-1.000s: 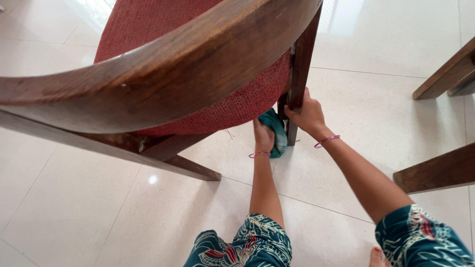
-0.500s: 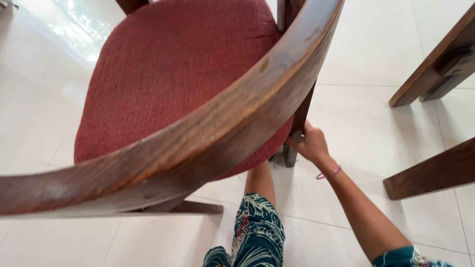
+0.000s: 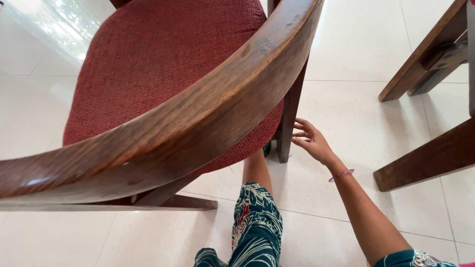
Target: The person cleans a wooden chair with a cloth, wiping the legs, frame, and backrest by hand while moving around the chair.
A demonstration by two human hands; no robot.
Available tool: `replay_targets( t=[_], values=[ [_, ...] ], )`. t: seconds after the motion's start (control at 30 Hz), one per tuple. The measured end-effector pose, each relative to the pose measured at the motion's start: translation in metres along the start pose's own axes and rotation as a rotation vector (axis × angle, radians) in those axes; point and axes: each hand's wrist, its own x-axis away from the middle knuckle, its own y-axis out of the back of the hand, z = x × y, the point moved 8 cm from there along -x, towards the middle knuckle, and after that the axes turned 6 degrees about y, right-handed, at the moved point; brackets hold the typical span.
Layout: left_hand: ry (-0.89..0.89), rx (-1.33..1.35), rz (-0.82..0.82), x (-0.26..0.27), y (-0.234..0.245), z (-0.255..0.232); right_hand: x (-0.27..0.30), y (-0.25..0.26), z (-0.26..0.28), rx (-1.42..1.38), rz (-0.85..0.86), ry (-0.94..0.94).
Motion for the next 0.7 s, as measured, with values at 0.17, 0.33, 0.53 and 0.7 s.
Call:
replay_targets(
  t=[0.17,0.33,0.53,0.7],
  values=[
    [0.005,-0.014,0.006,-0.01,-0.016,0.007,-0.002,0.001,0.006,0.03,0.018,0.045],
    [0.007,-0.017,0.003,-0.013,-0.023,0.013,-0.008,0.0,0.002,0.005,0.031,0.013],
    [-0.021,-0.006,0.0,-0.01,-0.024,0.005,-0.003,-0.003,0.001,0.001,0.054,0.003],
    [-0.033,-0.016,0.001,-0.011,-0.031,-0.001,0.005,-0.004,-0.007,0.022,0.058,-0.036]
  ],
)
